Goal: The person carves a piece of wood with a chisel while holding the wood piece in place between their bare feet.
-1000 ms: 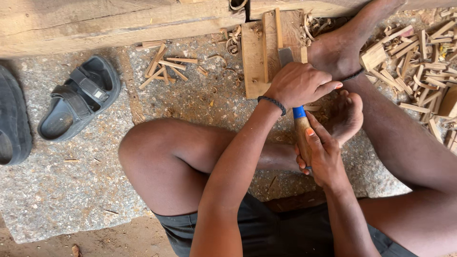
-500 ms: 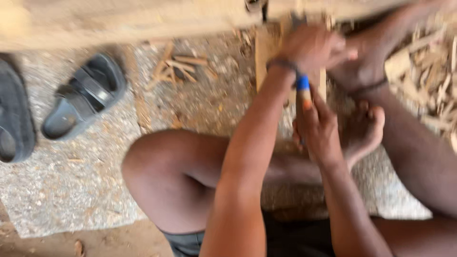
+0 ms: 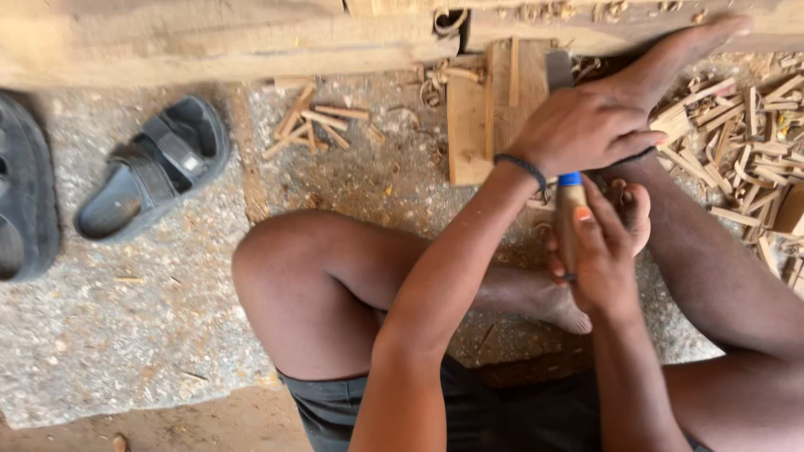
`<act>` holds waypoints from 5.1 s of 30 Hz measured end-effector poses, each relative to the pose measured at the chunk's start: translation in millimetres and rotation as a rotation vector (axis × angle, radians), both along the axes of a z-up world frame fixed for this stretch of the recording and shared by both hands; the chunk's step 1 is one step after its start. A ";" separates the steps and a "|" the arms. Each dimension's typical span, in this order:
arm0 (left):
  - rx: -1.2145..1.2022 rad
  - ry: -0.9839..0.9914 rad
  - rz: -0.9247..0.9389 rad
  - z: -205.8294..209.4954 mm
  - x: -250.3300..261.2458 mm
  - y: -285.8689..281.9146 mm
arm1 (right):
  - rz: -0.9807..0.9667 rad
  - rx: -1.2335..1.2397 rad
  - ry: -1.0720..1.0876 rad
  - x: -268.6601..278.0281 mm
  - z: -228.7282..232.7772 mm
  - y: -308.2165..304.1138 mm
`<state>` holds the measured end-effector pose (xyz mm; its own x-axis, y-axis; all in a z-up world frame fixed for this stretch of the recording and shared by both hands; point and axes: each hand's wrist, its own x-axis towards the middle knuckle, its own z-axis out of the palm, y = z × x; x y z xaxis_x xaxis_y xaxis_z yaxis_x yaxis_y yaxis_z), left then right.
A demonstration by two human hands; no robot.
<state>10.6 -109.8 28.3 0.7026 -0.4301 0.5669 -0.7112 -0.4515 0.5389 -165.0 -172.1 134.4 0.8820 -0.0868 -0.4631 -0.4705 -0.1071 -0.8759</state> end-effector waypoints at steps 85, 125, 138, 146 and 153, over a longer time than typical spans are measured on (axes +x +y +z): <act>-0.170 -0.126 -0.059 -9.5 -21.9 15.6 | 0.076 0.028 0.013 -24.1 12.0 11.9; 0.081 0.319 -0.102 -3.6 -21.2 29.6 | 0.138 -0.028 0.111 -26.7 10.8 21.0; 0.119 0.297 -0.135 -31.4 0.0 22.8 | 0.196 -0.051 -0.018 -18.0 -11.4 24.3; 0.077 0.194 -0.033 -40.6 42.4 25.4 | 0.169 -0.061 0.038 18.6 -19.2 29.7; 0.257 0.308 -0.034 -39.4 66.4 22.4 | 0.200 0.003 -0.092 34.5 -25.3 34.7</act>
<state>77.1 -87.4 -11.0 0.8058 -0.5562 0.2032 -0.5508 -0.5781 0.6020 -130.5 -137.3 109.1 0.9200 0.0952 -0.3801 -0.3585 -0.1875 -0.9145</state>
